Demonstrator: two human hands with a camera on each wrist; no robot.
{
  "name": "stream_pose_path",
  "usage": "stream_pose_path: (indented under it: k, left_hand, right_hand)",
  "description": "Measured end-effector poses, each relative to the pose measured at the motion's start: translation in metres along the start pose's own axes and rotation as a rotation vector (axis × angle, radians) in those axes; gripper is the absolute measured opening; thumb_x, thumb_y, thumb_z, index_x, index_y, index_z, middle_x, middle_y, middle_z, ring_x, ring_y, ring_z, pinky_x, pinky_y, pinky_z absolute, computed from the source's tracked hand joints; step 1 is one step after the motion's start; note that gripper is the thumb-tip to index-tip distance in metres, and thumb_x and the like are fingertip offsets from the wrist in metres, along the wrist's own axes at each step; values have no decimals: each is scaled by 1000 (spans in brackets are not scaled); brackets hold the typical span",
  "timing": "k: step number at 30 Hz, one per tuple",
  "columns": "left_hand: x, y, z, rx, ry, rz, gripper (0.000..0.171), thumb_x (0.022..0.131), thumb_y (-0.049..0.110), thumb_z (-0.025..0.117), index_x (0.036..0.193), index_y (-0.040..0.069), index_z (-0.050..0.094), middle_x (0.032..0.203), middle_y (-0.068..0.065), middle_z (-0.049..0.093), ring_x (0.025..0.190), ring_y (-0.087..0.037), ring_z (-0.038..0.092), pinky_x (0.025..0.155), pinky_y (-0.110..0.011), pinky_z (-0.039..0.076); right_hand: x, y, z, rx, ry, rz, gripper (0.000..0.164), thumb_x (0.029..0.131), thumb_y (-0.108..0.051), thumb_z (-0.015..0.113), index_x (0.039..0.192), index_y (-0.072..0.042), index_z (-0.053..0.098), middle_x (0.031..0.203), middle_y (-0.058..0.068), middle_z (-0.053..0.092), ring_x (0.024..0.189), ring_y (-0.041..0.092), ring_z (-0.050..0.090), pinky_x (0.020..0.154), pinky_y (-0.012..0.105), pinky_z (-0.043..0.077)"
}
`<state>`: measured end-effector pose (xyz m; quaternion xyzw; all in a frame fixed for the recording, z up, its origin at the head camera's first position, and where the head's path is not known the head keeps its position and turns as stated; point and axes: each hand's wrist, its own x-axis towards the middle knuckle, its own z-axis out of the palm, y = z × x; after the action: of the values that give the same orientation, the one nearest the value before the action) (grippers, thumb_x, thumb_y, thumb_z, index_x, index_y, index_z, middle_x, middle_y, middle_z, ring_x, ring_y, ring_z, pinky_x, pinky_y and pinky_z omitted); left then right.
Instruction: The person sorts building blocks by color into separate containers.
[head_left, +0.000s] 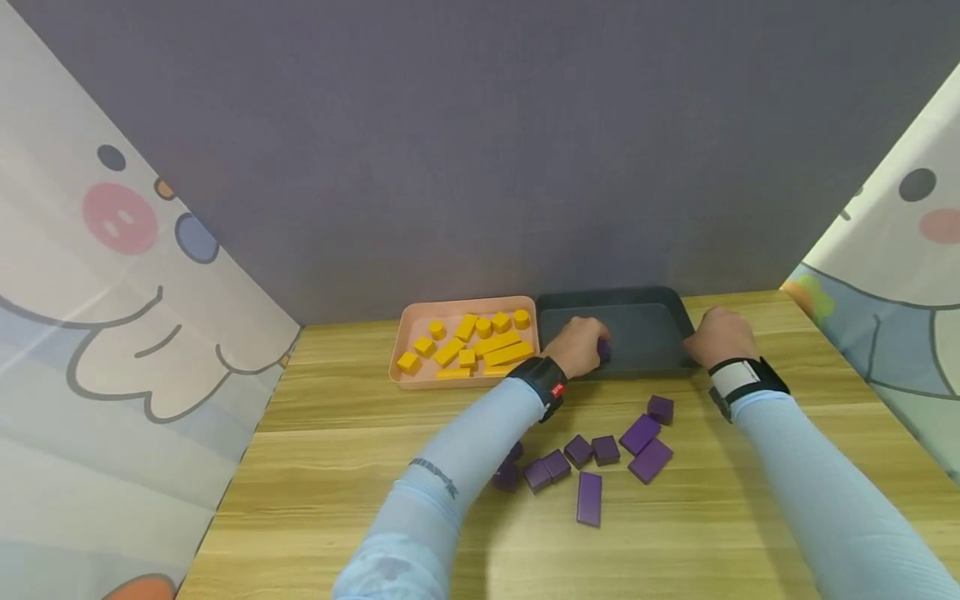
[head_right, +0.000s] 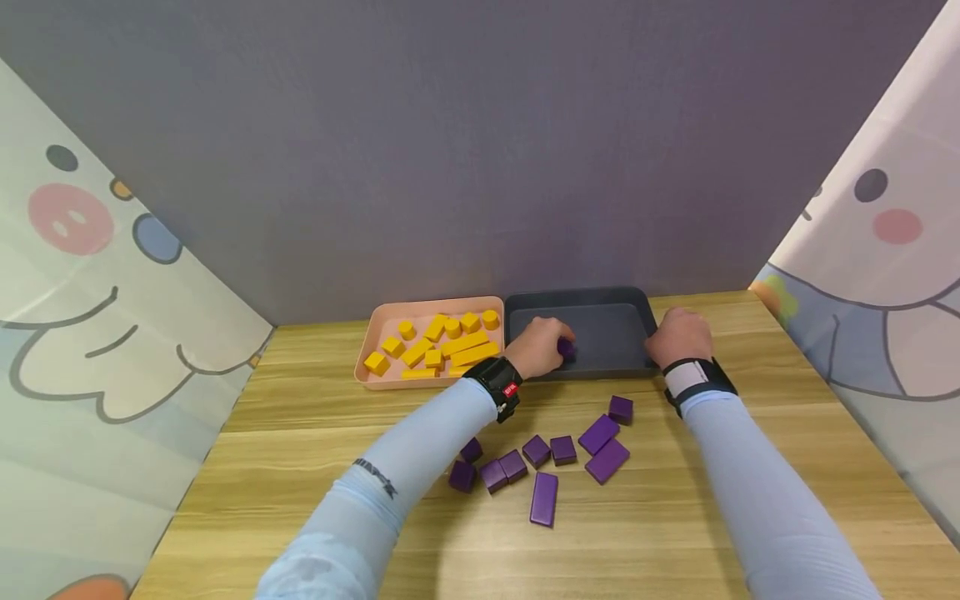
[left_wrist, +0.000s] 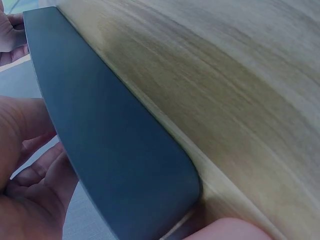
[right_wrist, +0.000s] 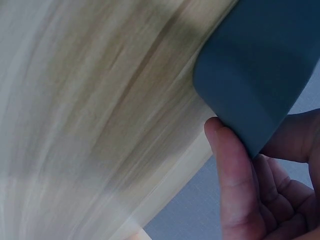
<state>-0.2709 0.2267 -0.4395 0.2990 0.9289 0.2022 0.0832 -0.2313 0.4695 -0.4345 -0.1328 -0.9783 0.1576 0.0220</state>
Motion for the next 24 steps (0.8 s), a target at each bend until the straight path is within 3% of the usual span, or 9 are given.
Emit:
stream_pose_path:
  k: [11, 18, 21, 24]
  left_hand:
    - [-2, -3, -6, 0, 4, 17, 43, 93, 1, 70, 134, 15, 71, 136, 1, 72, 125, -15, 68, 103, -26, 57]
    - [-19, -2, -22, 17, 30, 69, 43, 95, 5, 68, 136, 16, 70, 138, 2, 71, 127, -14, 67, 104, -25, 56]
    - [-31, -3, -32, 14, 60, 102, 42, 95, 9, 69, 137, 15, 69, 138, 0, 71, 105, -12, 73, 86, -19, 58]
    - [-46, -5, -43, 5, 93, 138, 41, 96, 13, 70, 138, 14, 68, 137, -2, 72, 68, -9, 61, 58, -16, 47]
  right_hand:
    - [1, 2, 1, 8, 15, -17, 27, 81, -14, 72, 72, 8, 61, 66, 21, 59, 66, 38, 56, 53, 43, 45]
    - [2, 4, 3, 15, 17, -30, 30, 81, -16, 74, 65, 5, 60, 62, 18, 57, 63, 35, 55, 51, 40, 43]
    - [3, 6, 3, 21, 13, -31, 30, 81, -17, 74, 65, 6, 61, 63, 19, 58, 63, 36, 56, 50, 40, 43]
    - [4, 8, 2, 29, 5, -24, 29, 81, -16, 72, 66, 5, 61, 63, 17, 57, 63, 34, 54, 49, 39, 41]
